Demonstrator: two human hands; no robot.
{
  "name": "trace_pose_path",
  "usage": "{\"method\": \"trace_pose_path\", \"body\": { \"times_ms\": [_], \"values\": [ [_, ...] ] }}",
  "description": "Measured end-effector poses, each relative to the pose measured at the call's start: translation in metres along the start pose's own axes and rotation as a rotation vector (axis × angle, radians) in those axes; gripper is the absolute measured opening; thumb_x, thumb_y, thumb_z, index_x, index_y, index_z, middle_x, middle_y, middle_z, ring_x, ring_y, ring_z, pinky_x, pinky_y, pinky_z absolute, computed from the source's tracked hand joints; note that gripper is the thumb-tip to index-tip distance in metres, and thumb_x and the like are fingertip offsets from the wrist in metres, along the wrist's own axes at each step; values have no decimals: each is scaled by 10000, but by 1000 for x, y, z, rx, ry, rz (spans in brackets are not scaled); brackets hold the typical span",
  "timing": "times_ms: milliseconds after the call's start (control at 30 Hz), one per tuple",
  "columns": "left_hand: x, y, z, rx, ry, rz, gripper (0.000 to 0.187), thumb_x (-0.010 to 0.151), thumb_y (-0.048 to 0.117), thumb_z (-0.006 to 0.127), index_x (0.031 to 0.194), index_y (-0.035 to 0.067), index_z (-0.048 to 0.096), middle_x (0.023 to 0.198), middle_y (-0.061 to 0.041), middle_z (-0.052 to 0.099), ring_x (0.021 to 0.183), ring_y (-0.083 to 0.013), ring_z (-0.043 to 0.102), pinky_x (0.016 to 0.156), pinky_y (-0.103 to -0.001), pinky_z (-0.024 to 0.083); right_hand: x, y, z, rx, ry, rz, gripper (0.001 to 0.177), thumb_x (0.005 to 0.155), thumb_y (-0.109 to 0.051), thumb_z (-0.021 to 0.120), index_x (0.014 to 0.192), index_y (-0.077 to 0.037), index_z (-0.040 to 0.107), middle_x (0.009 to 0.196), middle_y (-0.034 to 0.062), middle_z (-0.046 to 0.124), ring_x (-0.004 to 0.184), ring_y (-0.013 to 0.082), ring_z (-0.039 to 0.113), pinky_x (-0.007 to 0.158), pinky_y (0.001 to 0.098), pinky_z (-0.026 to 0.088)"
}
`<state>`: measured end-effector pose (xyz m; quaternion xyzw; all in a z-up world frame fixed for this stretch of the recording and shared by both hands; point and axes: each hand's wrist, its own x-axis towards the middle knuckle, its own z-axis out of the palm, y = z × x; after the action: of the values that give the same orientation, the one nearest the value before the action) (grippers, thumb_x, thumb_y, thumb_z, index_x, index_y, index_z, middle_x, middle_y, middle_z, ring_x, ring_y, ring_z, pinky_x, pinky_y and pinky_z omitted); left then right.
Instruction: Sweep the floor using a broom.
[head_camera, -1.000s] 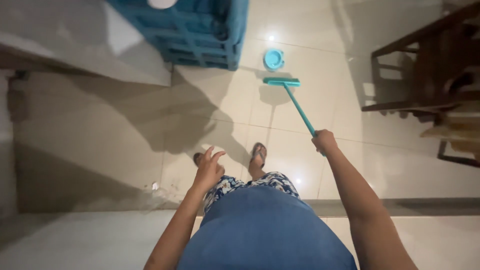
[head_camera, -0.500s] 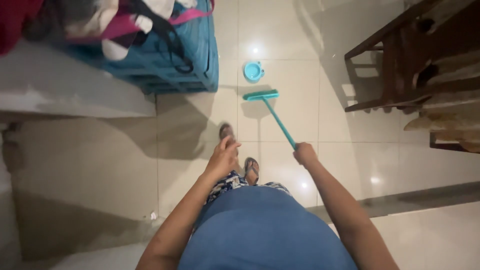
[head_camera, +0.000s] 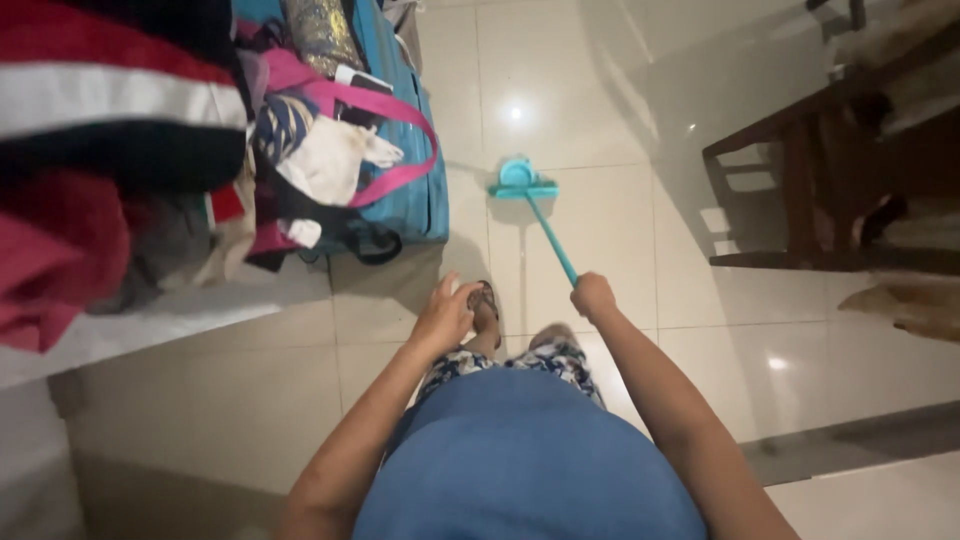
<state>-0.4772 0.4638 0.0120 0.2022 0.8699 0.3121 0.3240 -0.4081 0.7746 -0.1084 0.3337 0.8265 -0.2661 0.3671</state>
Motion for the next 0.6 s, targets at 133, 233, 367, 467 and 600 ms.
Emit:
{"method": "trace_pose_path", "body": {
  "times_ms": [133, 233, 367, 467, 600],
  "values": [
    [44, 2, -22, -8, 108, 79, 534, 838, 66, 662, 1356, 189, 606, 1574, -281, 345, 1429, -493, 371, 1157, -504, 367, 50, -21, -32, 27, 29, -18, 204, 881, -23, 576, 976, 2, 755, 765, 208, 744, 638, 314, 749, 598, 424, 612],
    [72, 10, -28, -9, 125, 76, 491, 849, 100, 666, 1331, 174, 605, 1573, -256, 367, 1396, -467, 425, 1151, -491, 388, 99, -28, -56, 11, 60, -63, 181, 887, -60, 604, 949, 2, 762, 746, 195, 743, 631, 299, 746, 603, 421, 615],
    [121, 23, -17, -84, 55, -57, 504, 829, 94, 672, 1320, 196, 621, 1577, -229, 348, 1405, -444, 414, 1146, -470, 385, 147, -43, -116, 33, 95, -109, 233, 939, -182, 628, 927, 11, 757, 736, 202, 729, 632, 301, 737, 613, 425, 612],
    [171, 45, -17, -129, 69, -91, 522, 840, 95, 662, 1346, 206, 603, 1593, -226, 320, 1418, -442, 396, 1145, -467, 386, 188, -53, -164, 31, 85, -147, 198, 902, -151, 629, 930, -2, 755, 735, 206, 734, 632, 305, 744, 627, 431, 610],
    [240, 95, -30, -122, 129, -56, 553, 856, 116, 669, 1392, 211, 573, 1588, -234, 312, 1431, -444, 379, 1166, -474, 374, 275, -37, -206, -97, 135, -309, 180, 818, -97, 637, 919, -14, 761, 751, 220, 732, 669, 338, 737, 680, 443, 595]
  ]
}}
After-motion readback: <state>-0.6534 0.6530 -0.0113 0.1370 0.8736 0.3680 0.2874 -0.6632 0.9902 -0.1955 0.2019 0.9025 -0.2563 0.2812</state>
